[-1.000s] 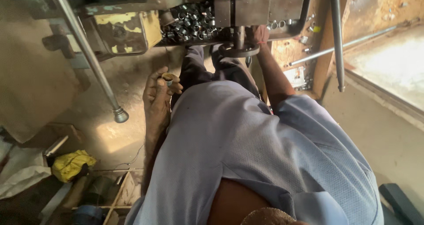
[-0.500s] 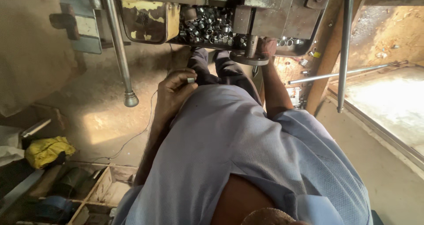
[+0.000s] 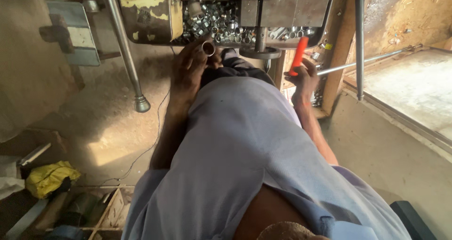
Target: The person operates a manual press machine by repeatedly pulling a lever to stamp small metal rings. They use pliers to retrieve and place the rings into the machine's hopper. The person also adjusts a knob on the machine during the process.
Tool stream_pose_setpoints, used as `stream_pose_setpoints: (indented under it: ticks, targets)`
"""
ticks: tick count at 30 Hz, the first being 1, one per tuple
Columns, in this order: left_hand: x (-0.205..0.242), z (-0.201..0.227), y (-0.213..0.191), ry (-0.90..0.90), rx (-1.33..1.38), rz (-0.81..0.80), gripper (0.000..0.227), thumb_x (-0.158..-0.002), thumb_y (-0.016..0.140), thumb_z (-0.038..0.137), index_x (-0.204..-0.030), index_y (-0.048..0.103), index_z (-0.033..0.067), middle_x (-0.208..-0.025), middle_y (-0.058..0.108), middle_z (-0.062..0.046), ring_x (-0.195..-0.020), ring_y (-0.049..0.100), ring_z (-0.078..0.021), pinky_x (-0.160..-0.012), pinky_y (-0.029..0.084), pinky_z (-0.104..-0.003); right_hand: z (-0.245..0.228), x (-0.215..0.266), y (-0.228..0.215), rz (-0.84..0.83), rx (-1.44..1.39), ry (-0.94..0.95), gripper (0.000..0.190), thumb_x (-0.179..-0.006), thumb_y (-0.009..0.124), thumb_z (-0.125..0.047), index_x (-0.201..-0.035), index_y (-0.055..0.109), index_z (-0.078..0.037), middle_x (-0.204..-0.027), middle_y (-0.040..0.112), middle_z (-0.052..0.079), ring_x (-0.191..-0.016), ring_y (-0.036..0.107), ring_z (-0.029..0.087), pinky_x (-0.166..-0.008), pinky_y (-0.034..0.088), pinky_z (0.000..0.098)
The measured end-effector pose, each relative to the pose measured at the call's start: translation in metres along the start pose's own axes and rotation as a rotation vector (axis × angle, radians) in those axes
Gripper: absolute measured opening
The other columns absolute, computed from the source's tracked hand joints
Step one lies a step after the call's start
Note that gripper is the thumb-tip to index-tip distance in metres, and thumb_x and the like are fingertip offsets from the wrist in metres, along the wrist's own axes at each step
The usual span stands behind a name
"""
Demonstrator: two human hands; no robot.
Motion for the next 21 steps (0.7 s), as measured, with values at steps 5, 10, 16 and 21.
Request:
stream_pose_setpoints:
  ticks: [5,10,16,21]
  targets:
    - [-0.014,-0.008,0.016,-0.004,0.121,-0.121,0.043,-0.109,0.065,0.027,-0.144,0.061,0.0035,-0.12,0.074,-0.013,-0.104,0.07,-0.0206,-0.092,0.06,-0.035,-0.053,0.042,0.017,-0.038,-0.05,-0.511,0.041,-0.097,0.068,0.004,-0.137,0.058,0.007,-0.121,0.067,0.015,-0.106,0.07,0.026,-0.096,0.061,0.0348]
    - [-0.024,-0.014,0.028,0.053,0.377,-0.207,0.043,-0.1,0.08,0.011,-0.14,0.065,0.0053,-0.123,0.073,-0.014,-0.109,0.069,-0.0223,-0.098,0.059,-0.037,-0.099,0.044,0.061,-0.129,0.403,-1.009,0.042,-0.101,0.074,0.0,-0.138,0.054,0.002,-0.132,0.058,0.016,-0.121,0.064,0.025,-0.104,0.057,0.0361]
    - [-0.026,-0.008,0.03,0.097,0.519,-0.2,0.045,-0.092,0.083,-0.001,-0.133,0.068,0.0092,-0.121,0.074,-0.011,-0.109,0.072,-0.0234,-0.095,0.061,-0.037,-0.117,0.036,0.076,-0.214,0.516,-0.949,0.041,-0.101,0.076,0.001,-0.139,0.058,-0.001,-0.13,0.066,0.014,-0.115,0.069,0.024,-0.096,0.062,0.0326]
    - [-0.029,-0.01,0.019,0.089,0.46,-0.091,0.037,-0.095,0.079,0.0,-0.13,0.069,0.0027,-0.121,0.074,-0.015,-0.109,0.074,-0.0261,-0.098,0.064,-0.041,-0.13,0.056,0.085,-0.372,-0.128,-0.482,0.033,-0.099,0.072,-0.005,-0.13,0.063,-0.001,-0.127,0.067,0.015,-0.11,0.073,0.027,-0.097,0.067,0.0415]
Point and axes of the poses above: each hand's wrist, its own x-axis away from the middle knuckle, its own y-axis out of the palm, z = x × y, the point moved 7 cm from there along -x, towards the middle knuckle
